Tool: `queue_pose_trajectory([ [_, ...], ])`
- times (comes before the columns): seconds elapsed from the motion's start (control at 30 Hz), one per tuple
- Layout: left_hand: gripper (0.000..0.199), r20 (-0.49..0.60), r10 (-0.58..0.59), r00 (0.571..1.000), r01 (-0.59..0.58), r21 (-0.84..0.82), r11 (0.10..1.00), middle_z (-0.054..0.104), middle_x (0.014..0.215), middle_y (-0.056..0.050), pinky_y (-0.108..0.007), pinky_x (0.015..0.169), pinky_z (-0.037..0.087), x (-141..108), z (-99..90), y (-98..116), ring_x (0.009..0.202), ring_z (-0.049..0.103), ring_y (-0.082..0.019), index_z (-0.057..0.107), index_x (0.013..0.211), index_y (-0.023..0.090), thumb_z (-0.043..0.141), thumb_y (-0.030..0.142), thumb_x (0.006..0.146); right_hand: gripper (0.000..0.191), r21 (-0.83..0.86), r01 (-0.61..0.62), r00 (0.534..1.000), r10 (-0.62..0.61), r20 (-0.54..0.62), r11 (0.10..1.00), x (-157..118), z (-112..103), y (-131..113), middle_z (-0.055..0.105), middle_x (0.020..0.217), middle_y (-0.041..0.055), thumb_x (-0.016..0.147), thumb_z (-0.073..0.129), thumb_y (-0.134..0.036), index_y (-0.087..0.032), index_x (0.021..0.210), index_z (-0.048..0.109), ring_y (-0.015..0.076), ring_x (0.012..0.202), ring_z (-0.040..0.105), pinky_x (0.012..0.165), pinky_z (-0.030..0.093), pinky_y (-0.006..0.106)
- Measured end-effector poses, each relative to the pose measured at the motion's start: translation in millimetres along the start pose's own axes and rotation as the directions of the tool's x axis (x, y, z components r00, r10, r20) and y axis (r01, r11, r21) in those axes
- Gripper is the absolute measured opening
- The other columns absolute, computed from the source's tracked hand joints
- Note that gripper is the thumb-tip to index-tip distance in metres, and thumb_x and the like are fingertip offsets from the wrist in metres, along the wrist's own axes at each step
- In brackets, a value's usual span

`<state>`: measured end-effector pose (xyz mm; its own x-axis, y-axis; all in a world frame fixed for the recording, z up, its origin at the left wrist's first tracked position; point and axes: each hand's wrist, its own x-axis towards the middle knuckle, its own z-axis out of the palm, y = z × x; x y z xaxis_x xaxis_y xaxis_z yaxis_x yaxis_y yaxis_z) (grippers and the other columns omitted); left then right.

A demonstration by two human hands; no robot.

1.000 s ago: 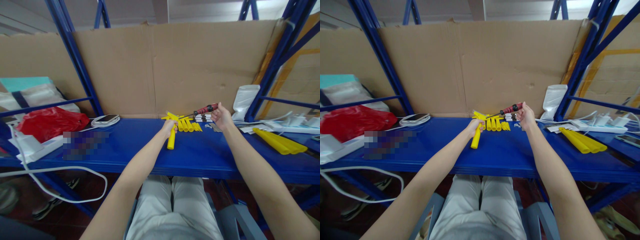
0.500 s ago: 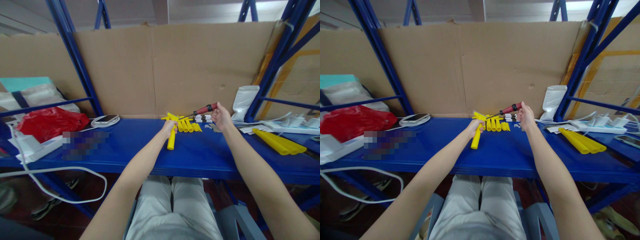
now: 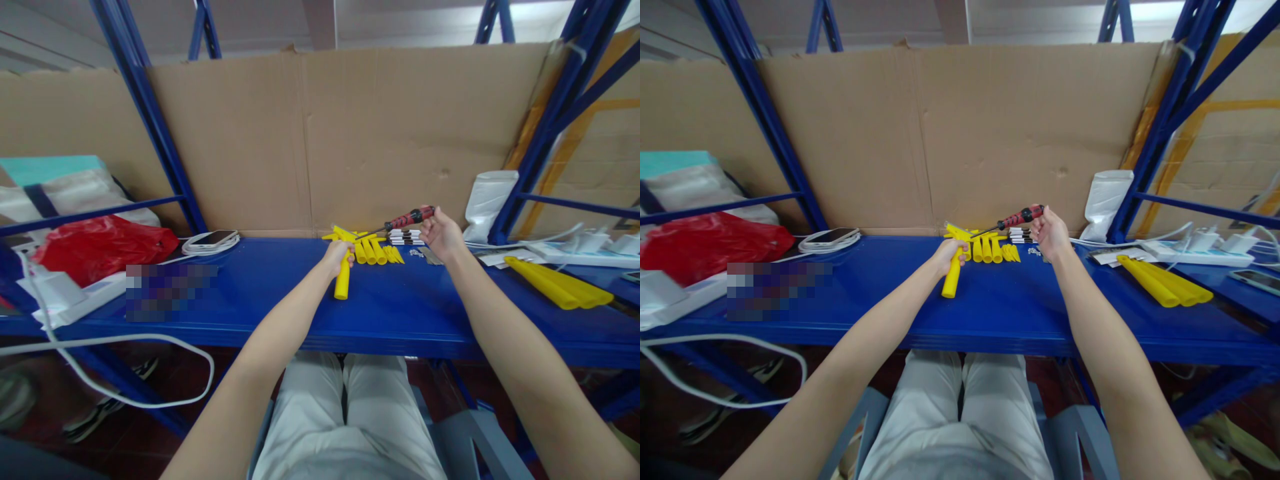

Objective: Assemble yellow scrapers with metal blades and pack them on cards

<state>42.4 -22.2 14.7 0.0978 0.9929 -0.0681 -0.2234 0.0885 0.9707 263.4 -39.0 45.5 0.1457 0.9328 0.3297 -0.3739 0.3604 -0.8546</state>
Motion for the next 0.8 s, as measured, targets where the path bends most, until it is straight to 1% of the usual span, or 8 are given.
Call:
queue_pose_trajectory([
  [0.1, 0.020, -0.002, 0.002, 1.000, -0.002, -0.005, 1.000, 0.041, 0.045, 0.007, -0.018, 0.033, 0.025, -0.8, 0.0, 0.6, 0.028, 0.032, -0.004, 0.042, 0.066, 0.018, 0.047, -0.001, 0.065, 0.029, 0.008, 0.010, 1.000, -0.010, -0.004, 1.000, -1.8, 2.6, -0.7, 0.044, 0.053, -0.0062, 0.078, 0.065, -0.041, -0.021, 0.069, 0.046, 0.0057, 0.042, 0.038, 0.036, 0.031, 0.017],
  [0.17, 0.020, -0.004, -0.002, 1.000, 0.002, -0.004, 1.000, 0.041, 0.045, 0.007, -0.017, 0.032, 0.024, -1.3, 0.2, 0.7, 0.028, 0.032, -0.004, 0.042, 0.066, 0.018, 0.046, -0.001, 0.067, 0.032, 0.006, 0.013, 1.000, -0.013, -0.005, 1.000, -1.9, 3.2, 0.1, 0.044, 0.053, -0.0065, 0.078, 0.067, -0.040, -0.021, 0.067, 0.044, 0.0052, 0.042, 0.038, 0.036, 0.031, 0.017],
  [0.33, 0.019, -0.001, -0.013, 1.000, 0.013, -0.011, 1.000, 0.042, 0.045, 0.007, -0.016, 0.032, 0.024, -0.1, 0.1, -0.5, 0.027, 0.033, -0.004, 0.042, 0.066, 0.018, 0.049, 0.000, 0.068, 0.041, -0.008, 0.064, 0.997, -0.064, -0.042, 0.998, 1.1, 1.3, 3.2, 0.040, 0.050, -0.0086, 0.068, 0.074, -0.046, -0.021, 0.067, 0.042, 0.0045, 0.040, 0.034, 0.034, 0.026, 0.017],
  [0.43, 0.019, 0.004, -0.016, 1.000, 0.017, -0.013, 1.000, 0.042, 0.046, 0.007, -0.017, 0.031, 0.024, 1.6, -0.3, -1.5, 0.028, 0.033, -0.004, 0.043, 0.065, 0.018, 0.050, 0.000, 0.066, 0.045, -0.008, 0.084, 0.994, -0.085, -0.067, 0.996, 3.8, -0.8, 4.5, 0.042, 0.051, -0.0085, 0.063, 0.077, -0.049, -0.021, 0.065, 0.041, 0.0044, 0.040, 0.036, 0.034, 0.026, 0.017],
  [0.53, 0.018, 0.010, -0.014, 1.000, 0.014, -0.007, 1.000, 0.042, 0.047, 0.006, -0.017, 0.032, 0.024, 2.0, -0.7, -1.5, 0.028, 0.033, -0.005, 0.042, 0.065, 0.018, 0.049, 0.001, 0.067, 0.049, -0.009, 0.078, 0.994, -0.079, -0.074, 0.997, 6.6, -2.9, 5.7, 0.041, 0.049, -0.0084, 0.061, 0.077, -0.051, -0.021, 0.063, 0.038, 0.0049, 0.040, 0.037, 0.034, 0.028, 0.018],
  [0.7, 0.018, 0.019, -0.013, 1.000, 0.013, 0.013, 1.000, 0.041, 0.046, 0.006, -0.018, 0.032, 0.025, -0.2, -0.1, -0.4, 0.029, 0.033, -0.004, 0.042, 0.064, 0.018, 0.047, 0.001, 0.067, 0.048, -0.036, 0.045, 0.995, -0.048, -0.086, 0.998, 9.7, -5.8, 8.1, 0.034, 0.043, -0.0085, 0.065, 0.075, -0.049, -0.022, 0.061, 0.036, 0.0060, 0.037, 0.035, 0.032, 0.029, 0.018],
  [0.8, 0.018, 0.018, -0.004, 1.000, 0.004, 0.016, 1.000, 0.041, 0.046, 0.006, -0.018, 0.032, 0.025, -2.2, 0.7, 0.1, 0.028, 0.033, -0.005, 0.042, 0.063, 0.018, 0.046, 0.000, 0.068, 0.041, -0.057, 0.041, 0.995, -0.046, -0.088, 0.998, 8.5, -5.4, 8.5, 0.031, 0.041, -0.0099, 0.063, 0.078, -0.043, -0.022, 0.064, 0.043, 0.0056, 0.036, 0.033, 0.032, 0.029, 0.017],
])
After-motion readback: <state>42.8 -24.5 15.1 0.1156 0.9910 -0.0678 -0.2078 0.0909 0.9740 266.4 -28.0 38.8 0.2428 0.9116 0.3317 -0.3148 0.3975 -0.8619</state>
